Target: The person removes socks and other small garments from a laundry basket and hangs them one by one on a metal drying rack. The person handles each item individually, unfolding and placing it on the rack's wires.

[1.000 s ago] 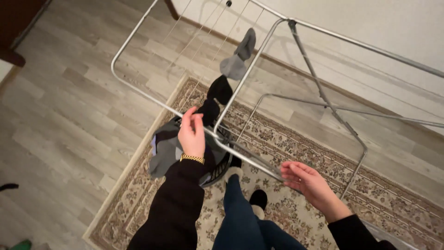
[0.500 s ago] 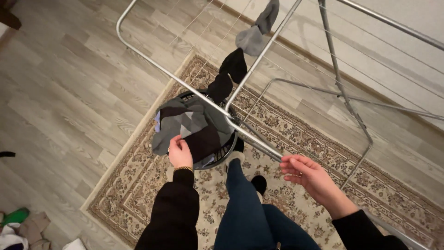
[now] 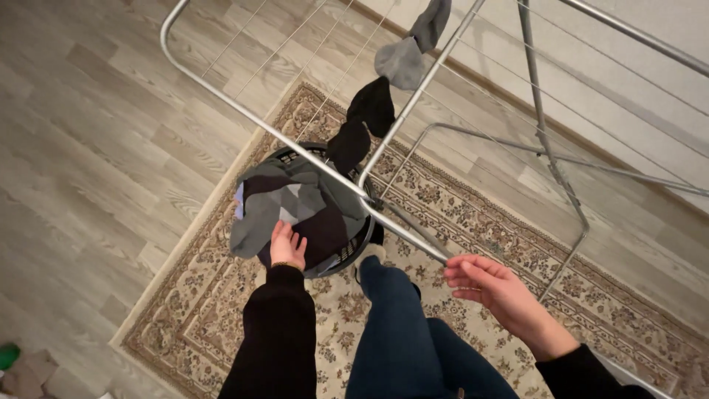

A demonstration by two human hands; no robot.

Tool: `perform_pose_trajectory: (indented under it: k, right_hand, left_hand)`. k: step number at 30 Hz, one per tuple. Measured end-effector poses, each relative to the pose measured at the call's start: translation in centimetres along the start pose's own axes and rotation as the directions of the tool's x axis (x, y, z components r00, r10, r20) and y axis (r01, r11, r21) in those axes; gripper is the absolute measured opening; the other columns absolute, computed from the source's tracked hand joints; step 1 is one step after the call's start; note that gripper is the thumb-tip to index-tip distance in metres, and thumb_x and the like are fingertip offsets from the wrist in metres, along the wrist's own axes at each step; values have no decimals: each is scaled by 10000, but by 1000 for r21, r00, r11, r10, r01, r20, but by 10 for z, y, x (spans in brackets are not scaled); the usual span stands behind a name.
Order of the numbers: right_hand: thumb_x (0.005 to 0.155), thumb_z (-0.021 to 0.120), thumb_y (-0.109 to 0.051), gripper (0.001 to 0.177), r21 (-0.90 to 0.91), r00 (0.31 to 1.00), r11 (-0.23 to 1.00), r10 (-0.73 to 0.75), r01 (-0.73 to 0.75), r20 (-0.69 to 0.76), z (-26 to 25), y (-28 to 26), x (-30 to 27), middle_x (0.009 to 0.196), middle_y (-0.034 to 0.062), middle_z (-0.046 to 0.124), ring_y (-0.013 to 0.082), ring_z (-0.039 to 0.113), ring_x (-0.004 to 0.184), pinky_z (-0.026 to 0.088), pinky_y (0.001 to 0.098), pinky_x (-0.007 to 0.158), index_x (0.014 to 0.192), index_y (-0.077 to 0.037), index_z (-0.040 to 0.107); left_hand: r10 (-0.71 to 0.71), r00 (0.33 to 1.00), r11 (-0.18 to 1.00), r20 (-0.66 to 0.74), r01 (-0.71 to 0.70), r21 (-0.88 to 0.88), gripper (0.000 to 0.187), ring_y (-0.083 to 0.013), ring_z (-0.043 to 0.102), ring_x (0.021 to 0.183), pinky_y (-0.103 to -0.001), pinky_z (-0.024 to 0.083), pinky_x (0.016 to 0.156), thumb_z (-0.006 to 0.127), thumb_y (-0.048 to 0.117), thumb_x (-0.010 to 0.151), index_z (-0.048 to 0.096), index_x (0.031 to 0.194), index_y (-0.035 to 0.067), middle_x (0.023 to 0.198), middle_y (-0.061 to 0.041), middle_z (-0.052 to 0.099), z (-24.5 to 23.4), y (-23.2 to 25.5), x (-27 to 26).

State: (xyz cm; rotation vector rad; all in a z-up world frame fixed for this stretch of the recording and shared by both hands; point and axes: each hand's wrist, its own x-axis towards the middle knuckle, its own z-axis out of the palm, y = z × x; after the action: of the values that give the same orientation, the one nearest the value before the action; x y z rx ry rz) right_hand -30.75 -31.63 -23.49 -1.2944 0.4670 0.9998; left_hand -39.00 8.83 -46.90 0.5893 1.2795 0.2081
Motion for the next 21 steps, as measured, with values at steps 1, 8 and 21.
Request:
perform_pose_trajectory:
  k: [1,8,21]
  right_hand:
    - [1017,568,-128,308,1,1000,1000,-2,2,-2,-1,-1,3,1067,212,768,305,722,956,574,430,888,1224,45,717]
    - [1017,548,-109,331,-20,1000,1000,-3,3,8,7,-14,12,1092,230,768,312,716,958,582,437,889,1237,74,714]
    - [1031,552,-139,327,-68,998,997,44,-41,36,41,-43,-6,1081,200,748,306,705,957,573,434,910,1236,52,721]
  left_hand:
    - [0,1000,1000,3,0,1,638,-330,258,1574,-468,358,1220,545,225,1021,337,1623,192,1700,-175,240,2,2,-1]
    - [-24,1000,990,-9,23,-140,635,-239,291,1565,-451,377,1220,539,324,1032,347,1624,201,1723,-16,235,6,6,6]
    - [94,996,992,-4,-94,-80,550,-208,418,1517,-369,301,1239,536,348,1000,518,1530,199,1660,9,431,-5,51,-52]
